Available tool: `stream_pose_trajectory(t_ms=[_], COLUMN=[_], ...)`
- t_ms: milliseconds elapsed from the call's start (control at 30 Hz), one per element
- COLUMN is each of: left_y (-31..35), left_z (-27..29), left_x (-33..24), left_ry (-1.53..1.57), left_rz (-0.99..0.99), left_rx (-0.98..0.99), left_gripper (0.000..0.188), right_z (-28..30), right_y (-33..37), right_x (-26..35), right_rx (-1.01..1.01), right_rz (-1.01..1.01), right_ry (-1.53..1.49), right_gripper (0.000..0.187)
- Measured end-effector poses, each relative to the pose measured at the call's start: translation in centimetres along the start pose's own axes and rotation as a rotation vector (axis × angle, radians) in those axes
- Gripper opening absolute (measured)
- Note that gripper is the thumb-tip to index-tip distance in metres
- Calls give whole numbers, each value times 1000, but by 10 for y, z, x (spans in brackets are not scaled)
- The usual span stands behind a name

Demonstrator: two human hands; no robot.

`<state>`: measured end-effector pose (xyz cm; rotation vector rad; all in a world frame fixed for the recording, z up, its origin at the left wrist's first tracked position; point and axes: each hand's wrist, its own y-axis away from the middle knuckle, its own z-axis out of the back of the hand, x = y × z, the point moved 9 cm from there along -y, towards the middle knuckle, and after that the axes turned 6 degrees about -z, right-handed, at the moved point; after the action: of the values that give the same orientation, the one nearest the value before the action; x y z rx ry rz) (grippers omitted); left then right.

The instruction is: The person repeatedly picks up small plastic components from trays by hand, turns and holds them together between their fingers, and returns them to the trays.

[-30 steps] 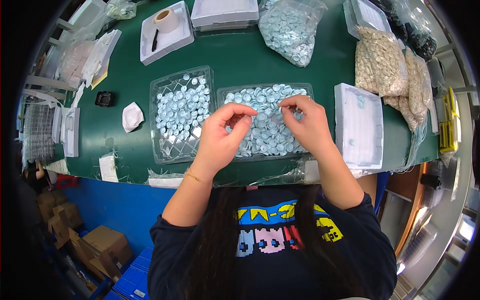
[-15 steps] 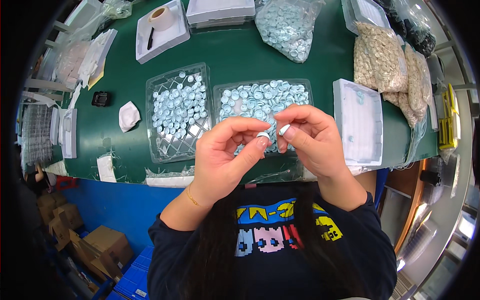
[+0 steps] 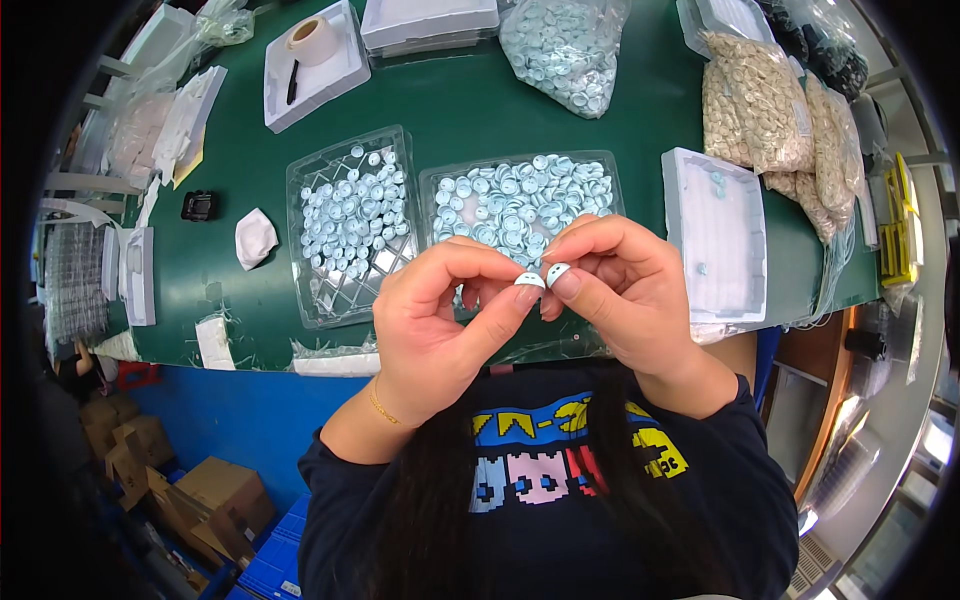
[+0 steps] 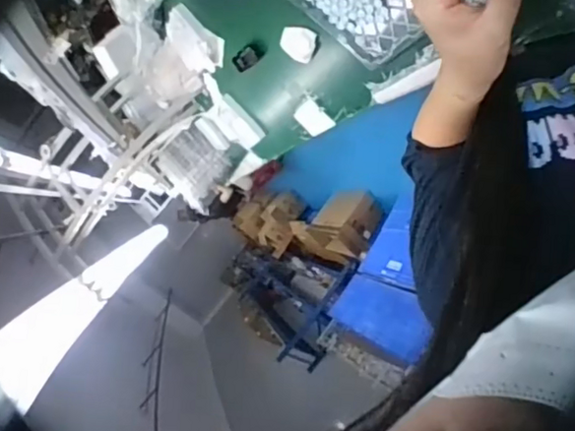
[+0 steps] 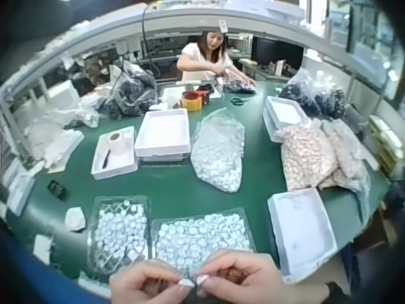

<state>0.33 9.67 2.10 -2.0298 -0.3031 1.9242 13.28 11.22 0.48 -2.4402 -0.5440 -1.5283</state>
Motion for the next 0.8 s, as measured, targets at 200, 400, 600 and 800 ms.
stream_pose_trajectory(t_ms=[200, 400, 600, 800], left_y=[-2, -4, -1, 0], left_z=[-1, -1, -1, 1], left_x=[-11, -21, -32, -23], left_ry=[-97, -186, -257, -191], left_rz=[-83, -198, -356, -252], left_rx=[1, 21, 21, 32], left_gripper=[13, 15, 18, 16], right_z=[-1, 1, -5, -3], right_y=[3, 4, 7, 5], right_x=[2, 6, 21, 14], right_rx=[-3, -47, -18, -11], right_rz=[3, 69, 271, 202], right_ry=[93, 84, 242, 147], right_gripper=[13, 12, 14, 11])
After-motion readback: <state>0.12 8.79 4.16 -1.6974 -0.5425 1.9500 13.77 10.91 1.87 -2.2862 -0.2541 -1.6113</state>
